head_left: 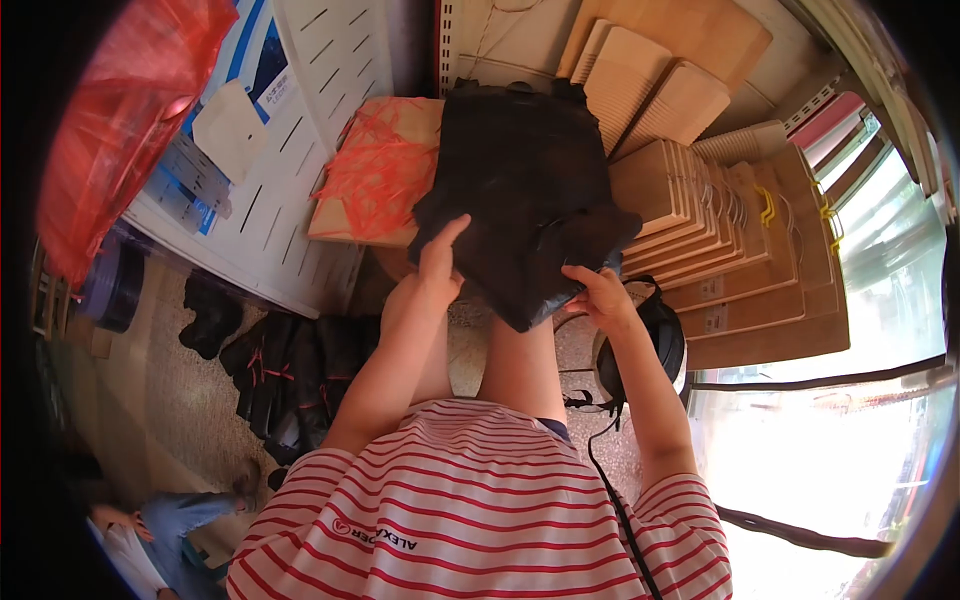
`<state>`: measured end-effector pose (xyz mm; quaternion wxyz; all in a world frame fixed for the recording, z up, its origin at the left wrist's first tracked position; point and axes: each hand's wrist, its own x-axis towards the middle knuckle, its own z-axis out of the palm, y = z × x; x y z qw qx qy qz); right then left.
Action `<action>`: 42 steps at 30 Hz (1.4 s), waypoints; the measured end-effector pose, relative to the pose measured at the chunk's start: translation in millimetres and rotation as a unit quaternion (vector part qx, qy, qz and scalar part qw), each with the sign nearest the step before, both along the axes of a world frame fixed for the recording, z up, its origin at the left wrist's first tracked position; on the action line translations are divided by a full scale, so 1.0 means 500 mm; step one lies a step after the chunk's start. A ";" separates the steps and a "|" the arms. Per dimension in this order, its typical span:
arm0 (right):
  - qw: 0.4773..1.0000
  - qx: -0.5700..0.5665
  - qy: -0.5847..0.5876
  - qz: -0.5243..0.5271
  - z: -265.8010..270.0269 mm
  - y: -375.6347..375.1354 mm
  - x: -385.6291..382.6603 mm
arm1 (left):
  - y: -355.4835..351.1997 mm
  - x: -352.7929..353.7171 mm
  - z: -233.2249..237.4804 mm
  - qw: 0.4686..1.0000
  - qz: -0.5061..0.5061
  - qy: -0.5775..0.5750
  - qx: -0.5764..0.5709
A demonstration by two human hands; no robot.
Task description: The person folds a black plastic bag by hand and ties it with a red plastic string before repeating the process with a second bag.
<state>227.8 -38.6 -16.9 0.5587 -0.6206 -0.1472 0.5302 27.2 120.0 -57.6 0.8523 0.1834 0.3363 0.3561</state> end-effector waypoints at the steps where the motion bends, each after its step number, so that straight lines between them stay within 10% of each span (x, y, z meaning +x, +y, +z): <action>1: 0.999 -0.010 -0.006 0.033 0.003 -0.003 0.016 | 0.011 -0.001 0.006 1.000 0.010 -0.010 0.000; 16: 0.924 -0.151 -0.298 0.189 0.001 0.169 0.205 | 0.002 0.020 -0.028 0.969 0.158 -0.187 -0.013; 19: 0.859 -0.174 -0.441 0.193 0.014 0.152 0.184 | 0.014 0.031 -0.053 0.974 0.199 -0.096 0.049; 21: 0.668 -0.147 -0.715 0.147 0.009 0.160 0.143 | 0.009 0.027 -0.049 0.973 0.199 -0.115 0.016; 23: 0.655 -0.086 -0.744 0.100 0.058 0.187 0.053 | 0.006 0.027 -0.045 0.972 0.192 -0.131 0.017; 25: 0.699 0.148 -0.699 0.019 -0.001 0.259 0.015 | 0.003 0.027 -0.046 0.972 0.184 -0.147 0.021; 26: 0.828 0.186 -0.528 -0.010 -0.019 0.296 -0.021 | 0.003 0.027 -0.049 0.973 0.189 -0.127 0.032; 28: 0.901 0.266 -0.338 -0.065 -0.058 0.353 -0.084 | -0.003 0.026 -0.038 0.974 0.195 -0.105 0.047; 30: 0.938 0.169 -0.299 -0.048 -0.116 0.375 -0.117 | -0.026 0.031 0.003 0.967 0.237 0.032 0.085; 42: 0.943 0.315 0.002 -0.103 -0.049 0.246 -0.078 | -0.087 0.068 0.075 0.873 0.123 0.220 0.419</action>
